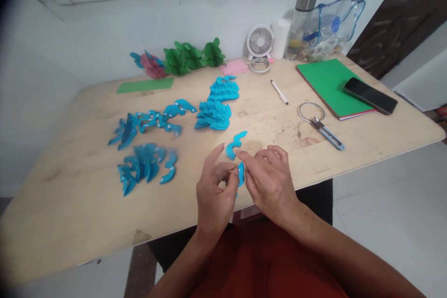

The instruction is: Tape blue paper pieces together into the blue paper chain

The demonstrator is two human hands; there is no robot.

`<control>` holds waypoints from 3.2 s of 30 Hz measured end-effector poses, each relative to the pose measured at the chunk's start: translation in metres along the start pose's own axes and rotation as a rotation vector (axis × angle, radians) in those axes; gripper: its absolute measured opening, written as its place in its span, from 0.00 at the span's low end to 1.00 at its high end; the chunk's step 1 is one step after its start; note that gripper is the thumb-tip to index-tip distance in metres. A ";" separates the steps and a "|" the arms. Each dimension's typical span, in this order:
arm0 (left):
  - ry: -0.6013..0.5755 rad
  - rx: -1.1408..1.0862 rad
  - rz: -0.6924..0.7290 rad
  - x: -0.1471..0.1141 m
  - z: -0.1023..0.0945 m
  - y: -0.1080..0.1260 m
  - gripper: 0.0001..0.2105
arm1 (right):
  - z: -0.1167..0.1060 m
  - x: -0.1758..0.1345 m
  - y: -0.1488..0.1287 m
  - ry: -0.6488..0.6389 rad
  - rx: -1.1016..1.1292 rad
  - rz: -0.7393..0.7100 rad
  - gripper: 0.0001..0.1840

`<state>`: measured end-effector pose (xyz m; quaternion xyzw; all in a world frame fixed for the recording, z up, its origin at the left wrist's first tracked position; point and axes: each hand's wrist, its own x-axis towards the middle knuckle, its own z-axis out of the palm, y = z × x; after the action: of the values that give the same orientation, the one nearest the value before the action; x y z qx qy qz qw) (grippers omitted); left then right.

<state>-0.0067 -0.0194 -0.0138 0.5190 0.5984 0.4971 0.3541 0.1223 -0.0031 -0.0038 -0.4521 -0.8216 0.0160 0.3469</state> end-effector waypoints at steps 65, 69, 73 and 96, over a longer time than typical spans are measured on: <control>-0.070 -0.007 -0.005 0.002 0.001 -0.001 0.25 | 0.007 -0.001 -0.001 -0.043 0.060 0.075 0.25; -0.070 -0.015 -0.013 0.002 0.001 -0.003 0.25 | 0.007 -0.002 -0.001 -0.053 0.087 0.085 0.25; -0.087 -0.049 -0.019 0.001 0.001 -0.004 0.25 | 0.005 -0.002 -0.001 -0.067 0.130 0.097 0.25; -0.164 -0.073 -0.006 -0.001 -0.002 -0.006 0.26 | 0.004 -0.003 -0.002 -0.078 0.211 0.167 0.26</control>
<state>-0.0102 -0.0201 -0.0191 0.5427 0.5506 0.4734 0.4221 0.1203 -0.0055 -0.0079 -0.4789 -0.7877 0.1488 0.3578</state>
